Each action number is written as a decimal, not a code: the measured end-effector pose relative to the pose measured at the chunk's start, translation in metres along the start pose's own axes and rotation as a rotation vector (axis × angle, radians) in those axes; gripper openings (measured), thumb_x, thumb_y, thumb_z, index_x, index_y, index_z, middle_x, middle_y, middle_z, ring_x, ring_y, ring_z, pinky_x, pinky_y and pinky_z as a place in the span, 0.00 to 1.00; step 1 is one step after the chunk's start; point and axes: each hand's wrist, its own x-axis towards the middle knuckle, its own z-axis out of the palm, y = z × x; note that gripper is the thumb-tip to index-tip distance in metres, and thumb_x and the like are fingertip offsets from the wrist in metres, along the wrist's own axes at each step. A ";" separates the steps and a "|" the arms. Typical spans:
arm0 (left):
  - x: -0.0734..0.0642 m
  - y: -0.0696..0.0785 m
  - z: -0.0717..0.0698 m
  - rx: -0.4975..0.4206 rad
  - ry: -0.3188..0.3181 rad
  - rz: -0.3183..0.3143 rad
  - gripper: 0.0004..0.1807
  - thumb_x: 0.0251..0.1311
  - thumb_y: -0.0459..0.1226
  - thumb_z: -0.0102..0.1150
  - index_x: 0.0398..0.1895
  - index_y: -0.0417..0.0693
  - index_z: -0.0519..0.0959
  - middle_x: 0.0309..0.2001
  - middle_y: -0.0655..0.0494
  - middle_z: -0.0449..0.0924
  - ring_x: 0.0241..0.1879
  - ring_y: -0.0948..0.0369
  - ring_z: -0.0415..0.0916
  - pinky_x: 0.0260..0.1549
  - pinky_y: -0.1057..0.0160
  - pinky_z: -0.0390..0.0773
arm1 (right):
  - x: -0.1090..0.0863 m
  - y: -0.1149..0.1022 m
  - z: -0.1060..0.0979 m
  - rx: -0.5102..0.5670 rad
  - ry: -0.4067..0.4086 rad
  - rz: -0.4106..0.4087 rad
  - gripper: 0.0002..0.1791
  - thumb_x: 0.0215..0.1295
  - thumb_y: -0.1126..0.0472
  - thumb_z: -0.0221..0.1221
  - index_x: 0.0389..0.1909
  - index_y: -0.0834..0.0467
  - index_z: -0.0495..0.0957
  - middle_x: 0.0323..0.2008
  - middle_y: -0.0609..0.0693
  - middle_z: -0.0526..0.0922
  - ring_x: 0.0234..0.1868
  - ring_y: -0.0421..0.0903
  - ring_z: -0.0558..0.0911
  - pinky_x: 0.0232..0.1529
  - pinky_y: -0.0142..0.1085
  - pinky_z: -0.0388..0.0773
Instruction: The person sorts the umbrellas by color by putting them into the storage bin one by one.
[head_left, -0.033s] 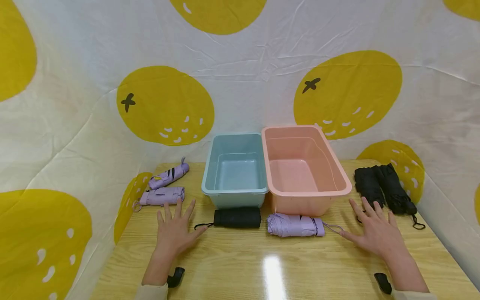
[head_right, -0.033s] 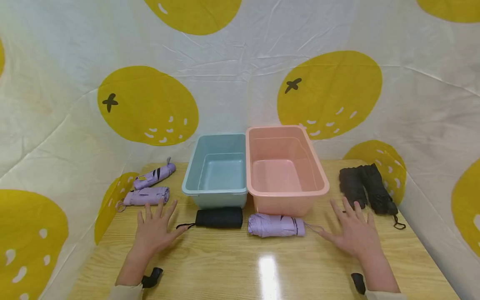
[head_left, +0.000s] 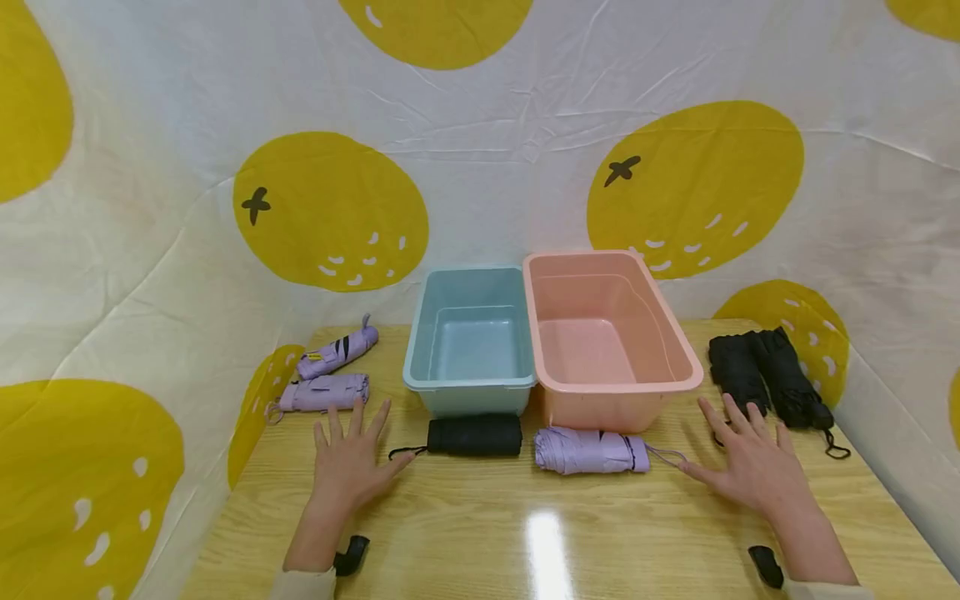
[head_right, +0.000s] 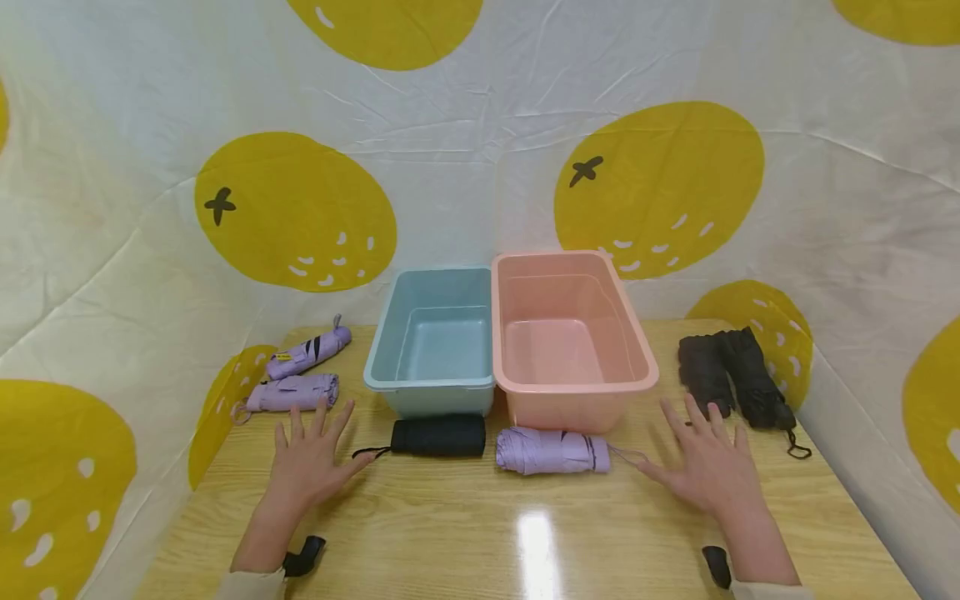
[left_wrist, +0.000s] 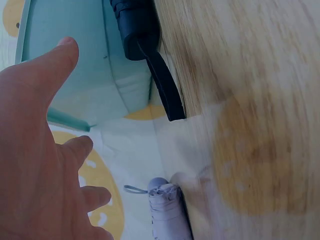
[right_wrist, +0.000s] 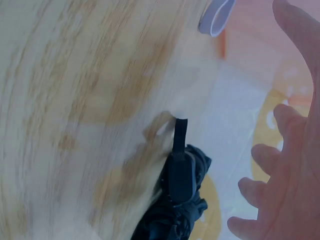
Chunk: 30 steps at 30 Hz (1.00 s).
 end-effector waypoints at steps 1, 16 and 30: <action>0.000 -0.001 0.001 -0.004 -0.004 -0.001 0.51 0.53 0.72 0.50 0.75 0.56 0.58 0.73 0.35 0.49 0.68 0.26 0.38 0.58 0.26 0.39 | 0.000 0.000 0.001 -0.002 0.000 0.001 0.60 0.51 0.21 0.53 0.78 0.45 0.40 0.72 0.69 0.48 0.66 0.77 0.51 0.57 0.74 0.33; -0.007 -0.007 0.006 -0.015 -0.015 -0.009 0.51 0.53 0.73 0.47 0.76 0.56 0.57 0.73 0.35 0.50 0.67 0.25 0.40 0.58 0.26 0.42 | 0.001 -0.003 0.002 0.073 -0.064 0.001 0.58 0.56 0.25 0.54 0.78 0.51 0.43 0.72 0.71 0.47 0.66 0.78 0.51 0.53 0.76 0.43; 0.000 -0.001 0.007 -0.116 -0.057 0.028 0.47 0.59 0.68 0.48 0.76 0.55 0.57 0.72 0.36 0.52 0.66 0.26 0.46 0.58 0.27 0.49 | 0.027 0.005 -0.050 0.374 0.117 -0.059 0.31 0.78 0.53 0.44 0.76 0.58 0.50 0.70 0.71 0.55 0.64 0.75 0.58 0.51 0.71 0.58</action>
